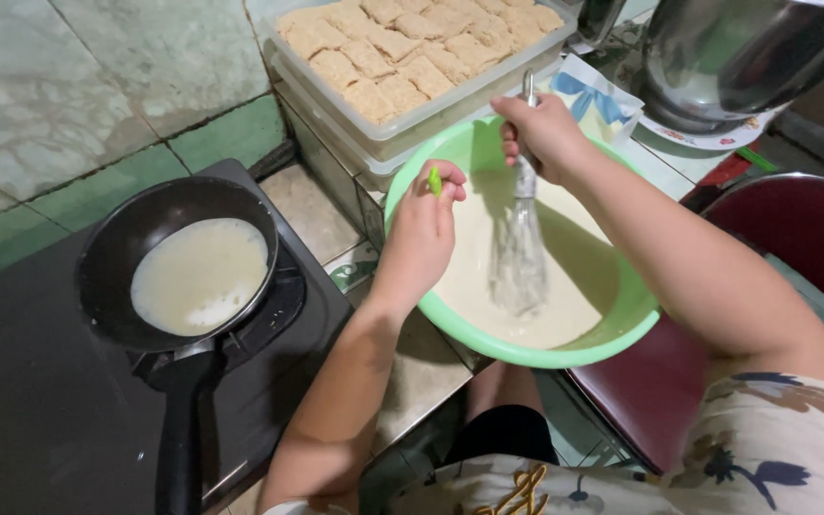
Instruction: Preparing and cooking thin pastry wrappers in a small pan on a gas stove.
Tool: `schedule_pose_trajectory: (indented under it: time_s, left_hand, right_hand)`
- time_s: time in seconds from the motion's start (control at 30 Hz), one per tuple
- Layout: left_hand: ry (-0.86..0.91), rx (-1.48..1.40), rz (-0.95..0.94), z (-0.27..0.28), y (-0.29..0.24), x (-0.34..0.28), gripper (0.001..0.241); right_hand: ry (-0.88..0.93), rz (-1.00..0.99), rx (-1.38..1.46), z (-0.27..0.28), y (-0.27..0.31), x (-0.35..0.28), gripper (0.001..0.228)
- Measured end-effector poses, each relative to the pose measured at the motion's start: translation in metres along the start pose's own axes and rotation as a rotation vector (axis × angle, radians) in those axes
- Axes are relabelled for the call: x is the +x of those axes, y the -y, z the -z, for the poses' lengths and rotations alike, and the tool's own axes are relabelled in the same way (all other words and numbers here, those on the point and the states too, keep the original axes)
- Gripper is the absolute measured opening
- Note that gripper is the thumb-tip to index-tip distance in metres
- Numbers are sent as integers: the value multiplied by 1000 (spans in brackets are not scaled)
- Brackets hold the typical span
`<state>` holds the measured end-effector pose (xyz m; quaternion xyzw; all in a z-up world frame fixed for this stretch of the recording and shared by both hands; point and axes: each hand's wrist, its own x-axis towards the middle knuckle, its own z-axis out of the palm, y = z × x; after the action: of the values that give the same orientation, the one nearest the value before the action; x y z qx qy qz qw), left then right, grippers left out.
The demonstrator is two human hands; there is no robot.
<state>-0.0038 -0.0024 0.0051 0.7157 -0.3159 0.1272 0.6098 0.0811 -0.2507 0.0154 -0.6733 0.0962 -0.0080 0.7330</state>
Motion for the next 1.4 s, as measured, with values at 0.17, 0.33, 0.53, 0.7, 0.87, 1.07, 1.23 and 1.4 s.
schedule_pose_trajectory:
  time_s: [0.17, 0.33, 0.53, 0.7, 0.87, 1.07, 1.23, 1.4]
  left_hand:
    - [12, 33, -54, -1, 1, -1, 9]
    - [13, 26, -35, -1, -1, 0, 9]
    - [3, 34, -51, -1, 3, 0, 10]
    - [20, 11, -5, -2, 0, 0, 10]
    - [9, 32, -10, -1, 0, 0, 10]
    - [-4, 8, -56, -1, 1, -1, 10]
    - [7, -2, -36, -1, 1, 0, 10]
    - [11, 2, -40, 0, 0, 1, 10]
  right_hand:
    - [-346, 353, 110, 22, 6, 11, 27]
    - [-260, 301, 302, 15, -17, 17, 30]
    - [-185, 194, 99, 4, -10, 18, 27]
    - [-312, 500, 283, 22, -7, 20, 31]
    - [8, 125, 175, -8, -6, 0, 26]
    - [-278, 316, -126, 8, 4, 3, 30]
    - [-165, 380, 210, 7, -5, 5, 30]
    - [15, 60, 49, -12, -2, -4, 24]
